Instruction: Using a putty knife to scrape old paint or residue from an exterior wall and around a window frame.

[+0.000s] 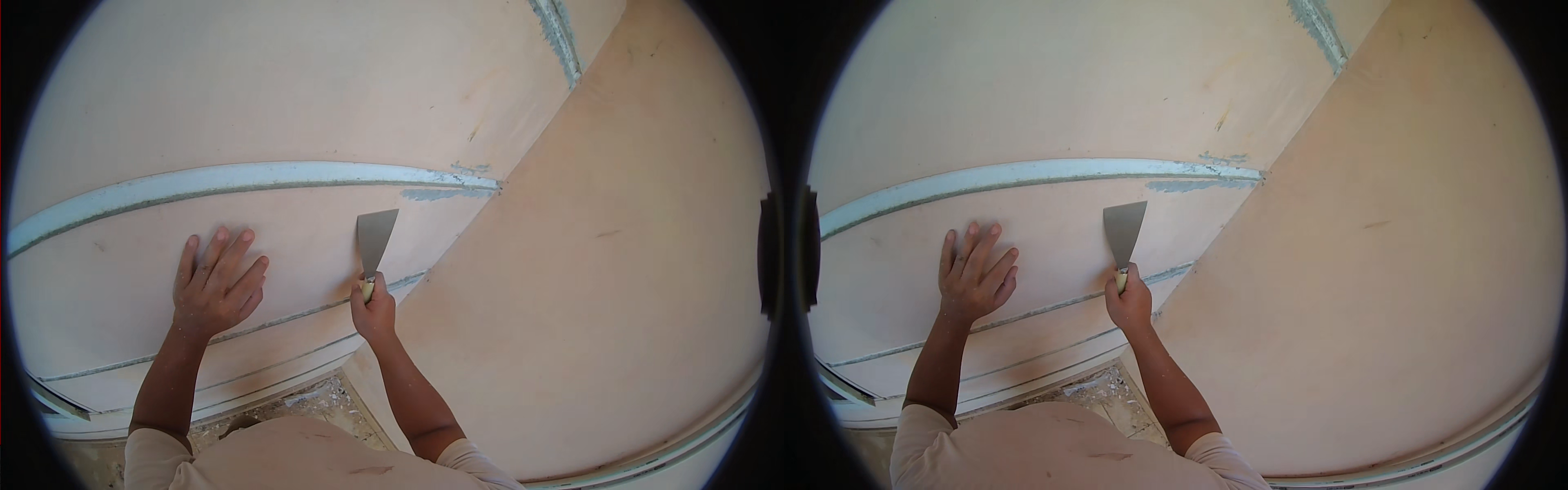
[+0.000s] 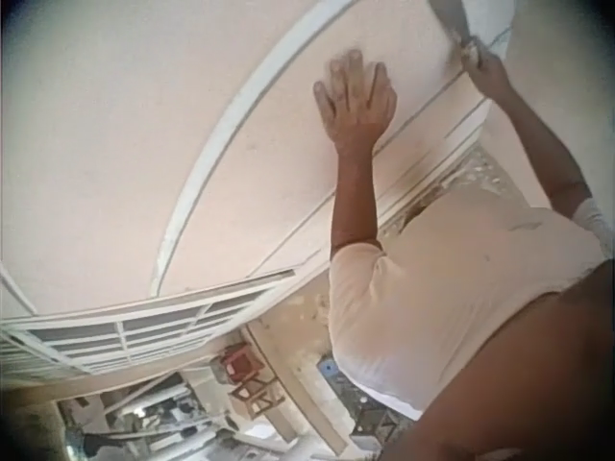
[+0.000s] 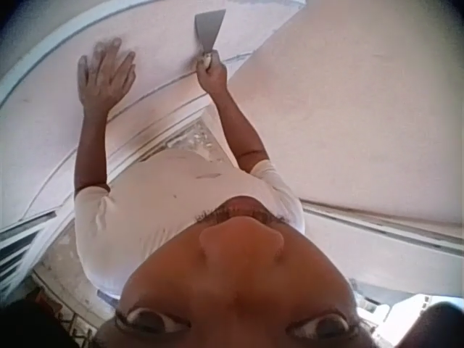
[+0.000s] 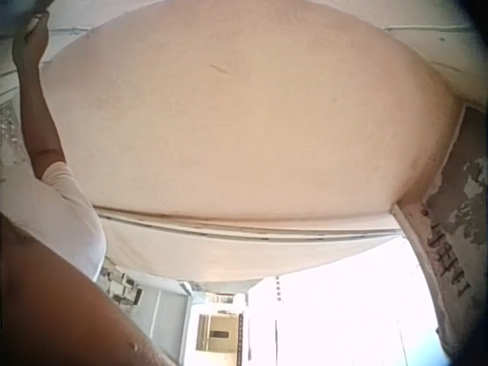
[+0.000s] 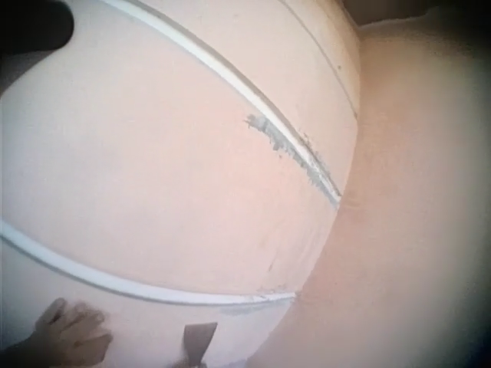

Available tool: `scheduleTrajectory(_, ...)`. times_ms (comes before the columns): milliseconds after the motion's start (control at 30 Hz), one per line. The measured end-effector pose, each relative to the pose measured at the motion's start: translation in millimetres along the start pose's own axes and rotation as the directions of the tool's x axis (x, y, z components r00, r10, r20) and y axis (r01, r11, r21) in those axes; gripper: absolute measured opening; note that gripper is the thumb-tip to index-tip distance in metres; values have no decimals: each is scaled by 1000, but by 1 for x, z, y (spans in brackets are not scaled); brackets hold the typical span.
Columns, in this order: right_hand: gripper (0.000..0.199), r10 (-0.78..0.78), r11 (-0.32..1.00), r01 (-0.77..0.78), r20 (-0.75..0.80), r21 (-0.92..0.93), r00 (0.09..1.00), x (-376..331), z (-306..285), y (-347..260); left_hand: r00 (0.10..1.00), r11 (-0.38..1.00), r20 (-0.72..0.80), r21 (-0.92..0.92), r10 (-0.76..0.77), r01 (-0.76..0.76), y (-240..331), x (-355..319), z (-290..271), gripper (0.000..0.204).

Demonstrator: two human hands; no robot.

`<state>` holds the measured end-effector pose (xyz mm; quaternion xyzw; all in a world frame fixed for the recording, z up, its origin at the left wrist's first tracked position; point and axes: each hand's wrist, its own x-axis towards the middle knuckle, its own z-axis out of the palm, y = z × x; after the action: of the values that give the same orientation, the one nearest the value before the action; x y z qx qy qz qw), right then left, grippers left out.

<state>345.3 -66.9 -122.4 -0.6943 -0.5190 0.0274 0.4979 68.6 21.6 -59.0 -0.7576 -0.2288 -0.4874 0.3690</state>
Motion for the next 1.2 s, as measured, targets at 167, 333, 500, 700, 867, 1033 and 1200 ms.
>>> scheduleTrajectory(167, 26, 21, 1000, -21, 27, -12, 999, 1, 6, -8, 1000, 999, -17, -44, -19, 18, 2, -1, 7, 22)
scheduleTrajectory(333, 26, -12, 1000, 12, 10, 2, 1000, 23, -6, -53, 999, 998, -29, -38, 40, -41, -8, -2, 6, 23)
scheduleTrajectory(500, 35, 148, 981, -138, 64, -136, 987, -62, 34, 8, 1000, 1000, 16, 21, 7, -8, -2, 6, 3, 26)
scheduleTrajectory(700, 36, 319, 943, -296, -168, 151, 933, -163, 76, 37, 997, 996, 13, 32, 81, -81, 5, -2, 3, 28)
scheduleTrajectory(867, 38, 198, 976, -166, -266, 137, 943, -174, 100, 21, 992, 992, 41, 31, 120, -121, 0, -5, 0, 27)
scheduleTrajectory(1033, 35, 343, 913, -284, -173, 291, 924, -150, 73, -24, 992, 989, -9, -87, 123, -124, -2, -3, 4, 26)
scheduleTrajectory(1200, 35, 33, 989, 14, -316, 144, 948, -92, 43, -98, 980, 889, -135, -416, 148, -192, -45, 7, -24, 22)
